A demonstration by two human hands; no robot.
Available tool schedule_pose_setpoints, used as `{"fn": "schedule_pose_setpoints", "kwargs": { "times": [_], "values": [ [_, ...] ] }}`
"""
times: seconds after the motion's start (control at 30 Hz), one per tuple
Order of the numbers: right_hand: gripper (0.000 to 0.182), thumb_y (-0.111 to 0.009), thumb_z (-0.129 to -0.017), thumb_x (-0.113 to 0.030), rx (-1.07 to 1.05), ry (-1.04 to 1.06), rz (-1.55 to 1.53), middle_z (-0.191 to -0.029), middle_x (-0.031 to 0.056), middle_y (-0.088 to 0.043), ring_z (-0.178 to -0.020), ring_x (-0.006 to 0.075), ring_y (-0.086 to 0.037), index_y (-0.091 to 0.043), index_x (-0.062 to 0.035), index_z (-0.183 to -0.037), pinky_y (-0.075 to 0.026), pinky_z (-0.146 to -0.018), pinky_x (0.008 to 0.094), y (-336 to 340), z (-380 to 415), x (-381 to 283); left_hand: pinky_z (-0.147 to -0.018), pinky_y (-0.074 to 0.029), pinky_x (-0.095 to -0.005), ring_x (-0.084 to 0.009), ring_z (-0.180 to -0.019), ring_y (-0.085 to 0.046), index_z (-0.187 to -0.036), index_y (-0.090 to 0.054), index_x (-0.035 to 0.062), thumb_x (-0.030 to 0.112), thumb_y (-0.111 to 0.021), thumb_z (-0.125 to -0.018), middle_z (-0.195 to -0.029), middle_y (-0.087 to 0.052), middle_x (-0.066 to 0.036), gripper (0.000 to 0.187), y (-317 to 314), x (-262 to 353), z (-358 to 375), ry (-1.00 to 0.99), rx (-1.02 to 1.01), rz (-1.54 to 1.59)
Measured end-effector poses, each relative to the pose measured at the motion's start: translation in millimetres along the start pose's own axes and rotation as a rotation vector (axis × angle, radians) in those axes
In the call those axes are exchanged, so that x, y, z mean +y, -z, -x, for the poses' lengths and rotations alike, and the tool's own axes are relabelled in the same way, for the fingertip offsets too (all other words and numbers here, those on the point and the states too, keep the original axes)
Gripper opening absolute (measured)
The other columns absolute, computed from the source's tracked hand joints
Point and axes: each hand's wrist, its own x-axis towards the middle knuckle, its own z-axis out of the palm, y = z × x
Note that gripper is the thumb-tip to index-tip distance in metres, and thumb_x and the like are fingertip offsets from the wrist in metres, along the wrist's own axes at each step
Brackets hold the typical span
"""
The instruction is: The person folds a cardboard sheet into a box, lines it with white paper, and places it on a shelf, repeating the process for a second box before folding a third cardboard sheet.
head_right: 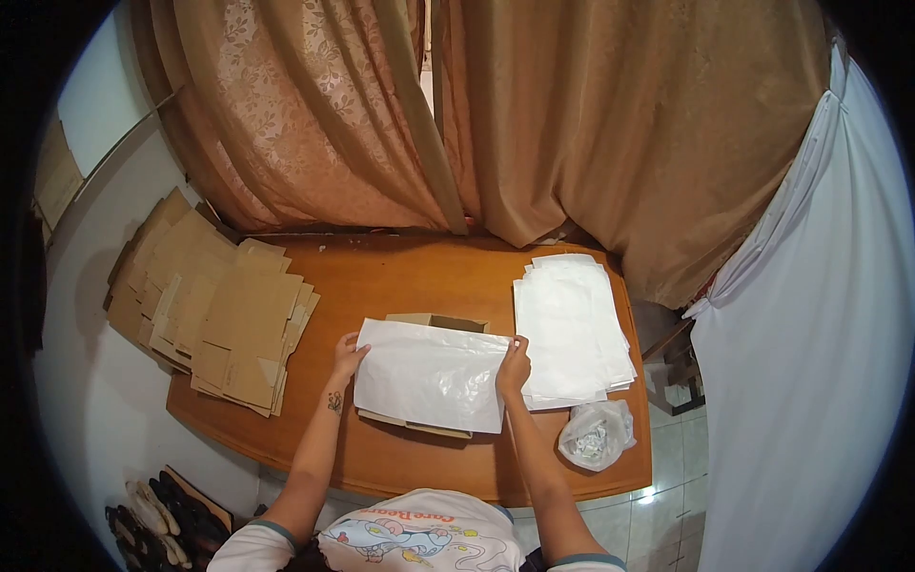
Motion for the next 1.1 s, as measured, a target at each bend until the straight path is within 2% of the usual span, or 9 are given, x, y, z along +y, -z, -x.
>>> {"fn": "schedule_pose_setpoints", "kwargs": {
  "times": [0.07, 0.17, 0.23, 0.3, 0.33, 0.37, 0.43, 0.6, 1.1],
  "values": [
    [0.017, -0.044, -0.096, -0.019, 0.040, 0.022, 0.009, -0.059, 0.0159, -0.057, -0.057, 0.0353, -0.057, -0.051, -0.0087, -0.108, -0.040, -0.055, 0.0451, -2.4, -2.7, 3.4, -0.071, -0.052, -0.0279, -0.0193, -0.081, -0.066, -0.126, -0.043, -0.0004, 0.001, -0.069, -0.079, -0.093, -0.068, -0.013, 0.053, -5.8, -8.4, -7.0, -0.026, 0.023, -0.008],
    [0.025, -0.046, -0.095, -0.018, -0.057, -0.074, 0.055, -0.074, 0.0183, -0.063, -0.072, 0.0358, -0.061, -0.048, -0.0062, -0.117, -0.044, -0.065, 0.0448, 0.3, -4.5, -3.9, -0.075, -0.051, -0.0323, -0.0239, -0.085, -0.065, -0.128, -0.042, -0.0008, 0.006, -0.069, -0.080, -0.099, -0.067, -0.014, 0.055, -11.9, -6.1, -2.5, -0.049, 0.084, -0.154],
    [0.039, -0.049, -0.092, -0.015, 0.021, 0.094, 0.090, -0.107, 0.0229, -0.059, -0.100, 0.0368, -0.056, -0.042, -0.0005, -0.128, -0.041, -0.086, 0.0451, 1.1, -2.8, -13.0, -0.080, -0.051, -0.0358, -0.0274, -0.092, -0.064, -0.130, -0.040, -0.0011, 0.011, -0.068, -0.082, -0.109, -0.065, -0.016, 0.057, -18.5, 6.1, 11.7, -0.049, 0.118, -0.292],
    [0.044, -0.051, -0.089, -0.013, 0.036, 0.172, 0.098, -0.121, 0.0223, -0.051, -0.112, 0.0364, -0.048, -0.040, 0.0019, -0.130, -0.035, -0.093, 0.0467, 10.0, 8.5, -34.0, -0.099, -0.039, -0.0424, -0.0363, -0.123, -0.045, -0.138, -0.032, -0.0012, 0.021, -0.062, -0.086, -0.135, -0.045, -0.022, 0.063, -32.5, 19.0, 33.5, -0.162, 0.308, -0.720],
    [0.049, -0.053, -0.087, -0.010, 0.046, 0.250, 0.108, -0.134, 0.0216, -0.042, -0.124, 0.0359, -0.039, -0.038, 0.0044, -0.131, -0.029, -0.100, 0.0482, 16.9, 17.4, -48.7, -0.099, -0.039, -0.0424, -0.0363, -0.123, -0.045, -0.138, -0.032, -0.0012, 0.021, -0.062, -0.086, -0.135, -0.045, -0.022, 0.063, -36.9, 19.1, 39.0, -0.162, 0.304, -0.722],
    [0.052, -0.053, -0.085, -0.009, 0.003, 0.315, 0.068, -0.139, 0.0210, -0.036, -0.129, 0.0364, -0.032, -0.038, 0.0038, -0.132, -0.025, -0.103, 0.0497, 20.8, 26.4, -60.5, -0.105, -0.031, -0.0446, -0.0382, -0.131, -0.029, -0.140, -0.028, -0.0008, 0.023, -0.060, -0.088, -0.142, -0.033, -0.022, 0.066, -40.4, 17.8, 44.2, -0.327, 0.248, -0.766],
    [0.054, -0.051, -0.086, -0.013, -0.141, 0.426, 0.178, -0.144, 0.0197, -0.033, -0.132, 0.0358, -0.031, -0.036, 0.0011, -0.136, -0.024, -0.104, 0.0526, 11.8, 48.0, -74.2, -0.113, -0.014, -0.0500, -0.0426, -0.140, -0.006, -0.144, -0.023, -0.0005, 0.024, -0.053, -0.091, -0.150, -0.019, -0.021, 0.065, -53.2, 24.4, 58.4, -0.449, 0.074, -0.766],
    [0.052, -0.047, -0.091, -0.023, -0.362, 0.614, 0.316, -0.150, 0.0176, -0.025, -0.137, 0.0360, -0.025, -0.036, -0.0052, -0.139, -0.019, -0.107, 0.0563, -31.4, 91.2, -86.4, -0.113, -0.012, -0.0511, -0.0443, -0.139, -0.007, -0.142, -0.028, -0.0014, 0.020, -0.046, -0.093, -0.151, -0.017, -0.022, 0.056, -83.0, 24.0, 76.4, -0.556, -0.089, -0.895],
    [0.054, -0.043, -0.091, -0.032, -0.488, 0.386, 0.536, -0.150, 0.0156, -0.024, -0.138, 0.0401, -0.020, -0.033, -0.0203, -0.144, -0.010, -0.106, 0.0653, -78.0, 114.4, -13.8, -0.113, -0.012, -0.0519, -0.0481, -0.138, -0.008, -0.142, -0.028, -0.0023, 0.017, -0.039, -0.094, -0.151, -0.014, -0.024, 0.053, -92.3, 2.7, 84.6, -0.535, -0.228, -0.909]
  ]
}}
